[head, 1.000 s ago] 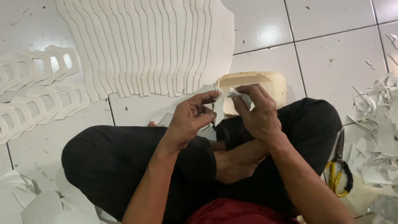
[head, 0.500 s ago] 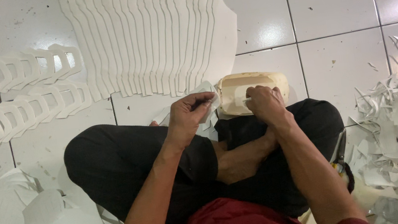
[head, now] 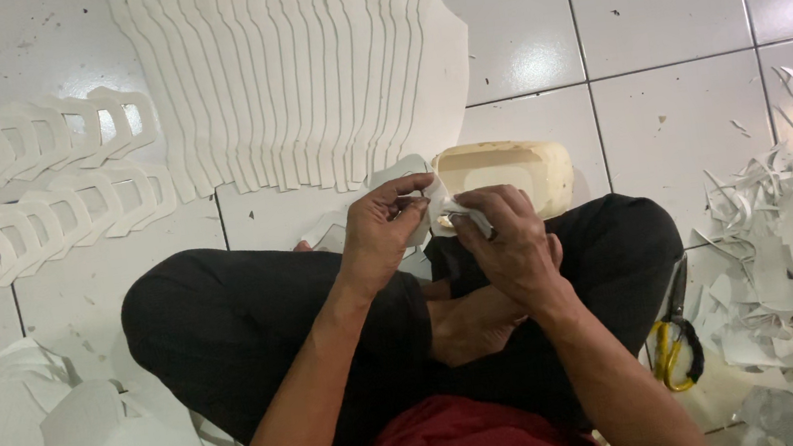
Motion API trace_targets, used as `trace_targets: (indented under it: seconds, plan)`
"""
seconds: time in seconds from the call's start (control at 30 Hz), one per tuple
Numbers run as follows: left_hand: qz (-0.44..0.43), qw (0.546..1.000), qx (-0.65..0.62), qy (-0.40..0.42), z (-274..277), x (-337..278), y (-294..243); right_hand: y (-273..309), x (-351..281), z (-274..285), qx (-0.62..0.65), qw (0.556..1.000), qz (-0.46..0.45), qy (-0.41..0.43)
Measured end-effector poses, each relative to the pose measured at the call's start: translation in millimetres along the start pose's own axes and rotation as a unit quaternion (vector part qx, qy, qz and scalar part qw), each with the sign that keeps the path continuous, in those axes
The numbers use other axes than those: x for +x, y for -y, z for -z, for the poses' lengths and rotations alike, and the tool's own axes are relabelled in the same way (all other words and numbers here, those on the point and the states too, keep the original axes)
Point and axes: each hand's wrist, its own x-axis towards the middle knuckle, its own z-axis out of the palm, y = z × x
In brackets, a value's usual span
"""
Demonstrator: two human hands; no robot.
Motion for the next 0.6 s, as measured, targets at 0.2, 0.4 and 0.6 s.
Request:
trace_targets:
  seconds: [0.2,0.4,0.6]
  plan:
    - [0.016,1.0,0.005,0.007,0.2,-4.0,-1.5,0.5,-2.6,-1.1,0.002,1.0,-0.007,-0.012]
    - [0.023,0.998,-0.048,0.023,-3.1,-1.5,-3.6,2.7,-5.1,-3.0,0.038,0.999,0.0,0.012]
    - [0.039,0.99,-0.127,0.049,-3.9,-3.4,-4.8,-7.1,-1.1,-2.6,0.035,0.999,-0.022,0.002]
